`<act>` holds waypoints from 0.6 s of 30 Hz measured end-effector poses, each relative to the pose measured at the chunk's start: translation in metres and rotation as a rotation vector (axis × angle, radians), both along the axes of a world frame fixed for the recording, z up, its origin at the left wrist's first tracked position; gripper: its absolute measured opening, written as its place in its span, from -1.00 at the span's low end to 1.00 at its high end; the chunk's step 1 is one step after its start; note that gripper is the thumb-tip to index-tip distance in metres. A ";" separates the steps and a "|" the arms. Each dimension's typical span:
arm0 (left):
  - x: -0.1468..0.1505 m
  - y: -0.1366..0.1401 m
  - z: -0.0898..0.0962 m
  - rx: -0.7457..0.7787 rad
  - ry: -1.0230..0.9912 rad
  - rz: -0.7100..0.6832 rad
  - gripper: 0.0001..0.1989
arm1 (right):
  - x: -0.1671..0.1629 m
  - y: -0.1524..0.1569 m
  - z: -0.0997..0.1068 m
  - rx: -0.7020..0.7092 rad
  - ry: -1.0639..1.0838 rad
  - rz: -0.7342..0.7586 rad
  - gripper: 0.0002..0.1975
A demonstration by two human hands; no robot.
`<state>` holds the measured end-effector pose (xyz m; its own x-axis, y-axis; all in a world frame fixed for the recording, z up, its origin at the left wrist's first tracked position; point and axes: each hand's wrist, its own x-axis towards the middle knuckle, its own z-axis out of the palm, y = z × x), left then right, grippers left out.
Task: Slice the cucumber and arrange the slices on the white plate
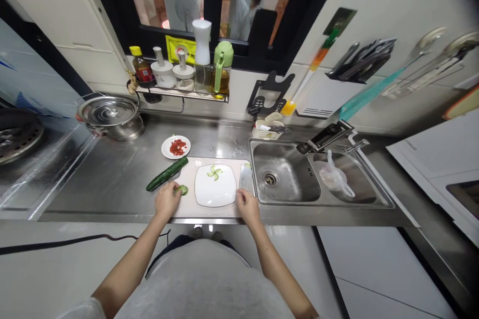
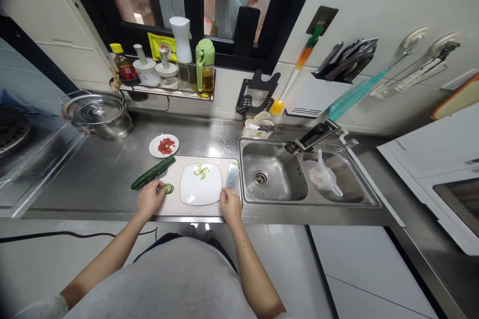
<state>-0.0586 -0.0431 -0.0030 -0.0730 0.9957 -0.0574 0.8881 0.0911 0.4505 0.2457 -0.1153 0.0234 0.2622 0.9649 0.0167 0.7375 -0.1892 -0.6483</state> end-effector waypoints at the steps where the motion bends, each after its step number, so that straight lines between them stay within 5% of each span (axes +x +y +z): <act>1: 0.001 0.000 -0.001 -0.003 -0.049 0.018 -0.83 | -0.001 0.000 0.000 0.004 0.002 0.002 -0.66; 10: 0.017 0.022 0.009 -0.016 -0.915 0.199 -0.56 | -0.011 0.018 0.009 0.072 0.095 0.041 -0.66; 14: 0.023 0.028 0.024 0.020 -0.814 0.132 -0.64 | -0.029 0.036 0.025 0.098 0.139 0.104 -0.67; 18: 0.016 0.020 0.027 -0.026 -0.387 0.082 -0.80 | -0.047 0.046 0.036 0.098 0.172 0.166 -0.69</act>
